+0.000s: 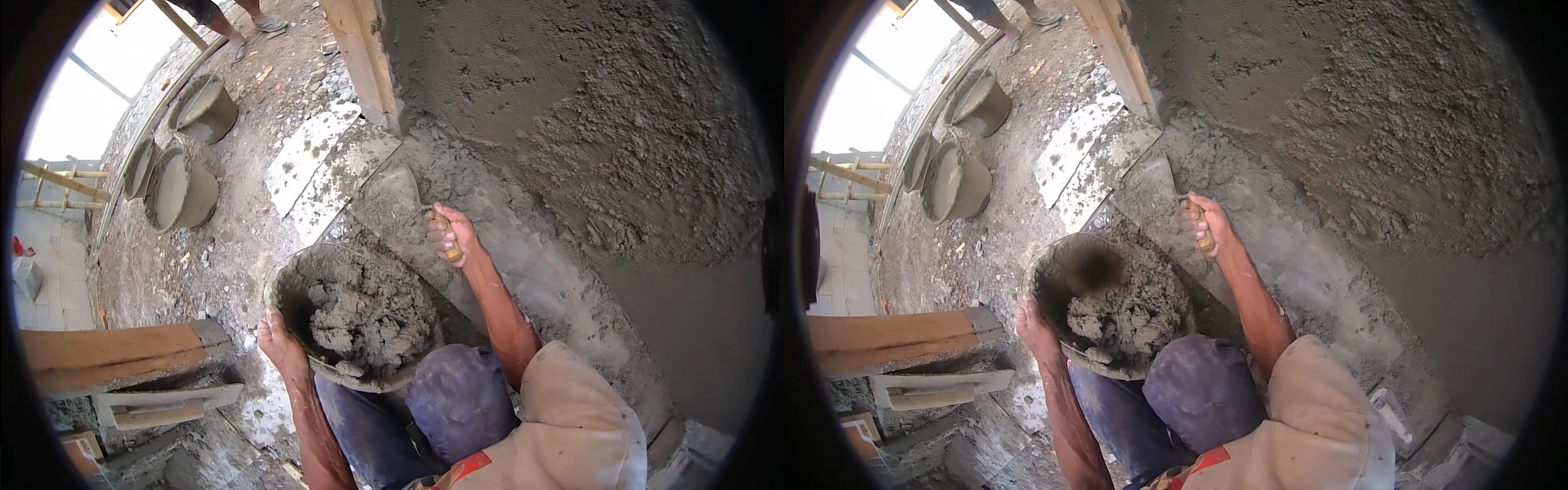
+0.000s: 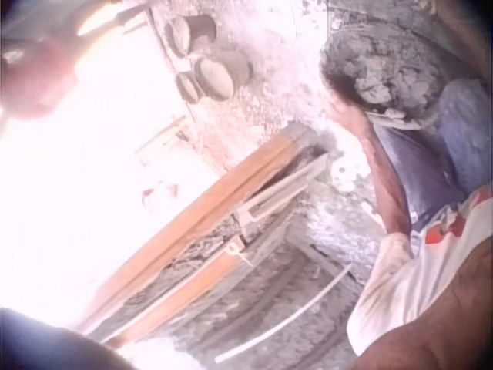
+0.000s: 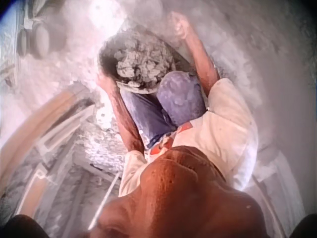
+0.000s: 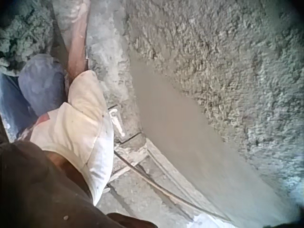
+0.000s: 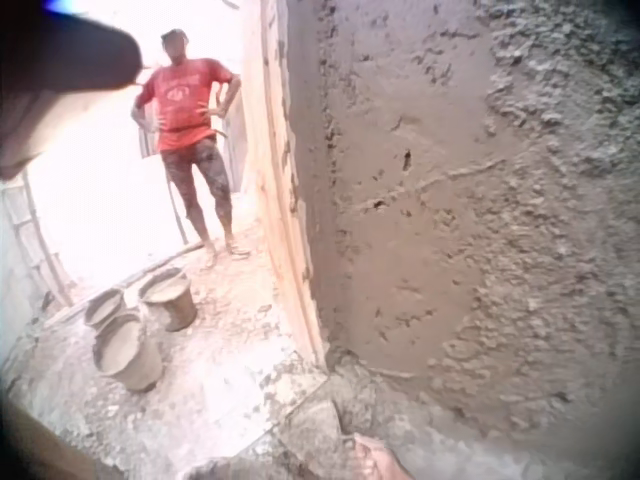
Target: The person applies wet plaster to a concrete wall using a trowel. They scoop the mixture from a bucket, spread it onto the wall surface, and smooth it down by hand and with the tool.
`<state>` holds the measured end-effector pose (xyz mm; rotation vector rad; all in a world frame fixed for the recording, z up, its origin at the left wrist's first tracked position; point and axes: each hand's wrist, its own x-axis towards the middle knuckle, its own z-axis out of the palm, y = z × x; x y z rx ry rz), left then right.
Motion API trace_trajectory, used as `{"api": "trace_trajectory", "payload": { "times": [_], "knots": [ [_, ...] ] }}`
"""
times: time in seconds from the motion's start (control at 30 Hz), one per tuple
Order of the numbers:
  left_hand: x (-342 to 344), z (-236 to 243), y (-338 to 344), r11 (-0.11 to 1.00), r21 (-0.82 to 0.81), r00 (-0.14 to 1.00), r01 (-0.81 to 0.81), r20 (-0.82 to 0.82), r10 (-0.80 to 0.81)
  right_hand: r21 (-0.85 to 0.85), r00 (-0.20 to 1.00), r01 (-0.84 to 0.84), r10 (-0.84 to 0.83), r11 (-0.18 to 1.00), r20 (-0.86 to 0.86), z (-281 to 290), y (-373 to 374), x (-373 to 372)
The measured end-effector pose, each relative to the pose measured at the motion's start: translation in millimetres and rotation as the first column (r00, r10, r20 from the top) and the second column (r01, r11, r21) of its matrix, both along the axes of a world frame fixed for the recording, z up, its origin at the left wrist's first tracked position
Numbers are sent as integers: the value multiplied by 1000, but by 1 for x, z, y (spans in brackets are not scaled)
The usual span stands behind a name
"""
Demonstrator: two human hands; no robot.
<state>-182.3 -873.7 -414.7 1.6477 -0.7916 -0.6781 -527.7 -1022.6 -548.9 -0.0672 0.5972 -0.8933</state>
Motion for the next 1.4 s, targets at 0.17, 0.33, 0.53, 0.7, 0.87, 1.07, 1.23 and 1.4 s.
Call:
{"api": "trace_trajectory", "payload": {
  "times": [0.17, 0.33, 0.53, 0.7, 0.87, 1.07, 1.23, 1.4],
  "knots": [
    [-5, -1, 1, 999, -49, 997, -16, -75, 13, 29, 595, -522, 389, 852, -703, 43, 59, -1],
    [-12, 2, -2, 1000, -28, 997, -11, -72, 9, -18, 539, -427, 239, 904, -808, 18, 17, -52],
    [3, -5, 2, 1000, -3, 1000, 3, -18, -3, -48, 495, -277, 100, 960, -863, 25, -51, -22],
    [7, -8, 1, 1000, -17, 1000, 15, -23, -15, -128, 507, -106, -57, 986, -860, 16, -70, -30],
    [-2, -11, -1, 1000, -14, 1000, 5, -16, -5, -148, 320, -152, -93, 977, -943, 17, -88, -50],
    [6, -5, 2, 1000, 2, 996, -8, 86, 8, -72, -33, -405, -93, 911, -995, 74, -43, -40],
    [-9, 1, -6, 1000, 12, 999, -10, 53, 9, -72, -293, -779, -462, 623, -837, 119, 26, -35],
    [-15, 5, -11, 999, 32, 1000, -2, 9, 2, -189, -89, -947, -778, 259, -622, 114, 59, -1]
  ]
}}
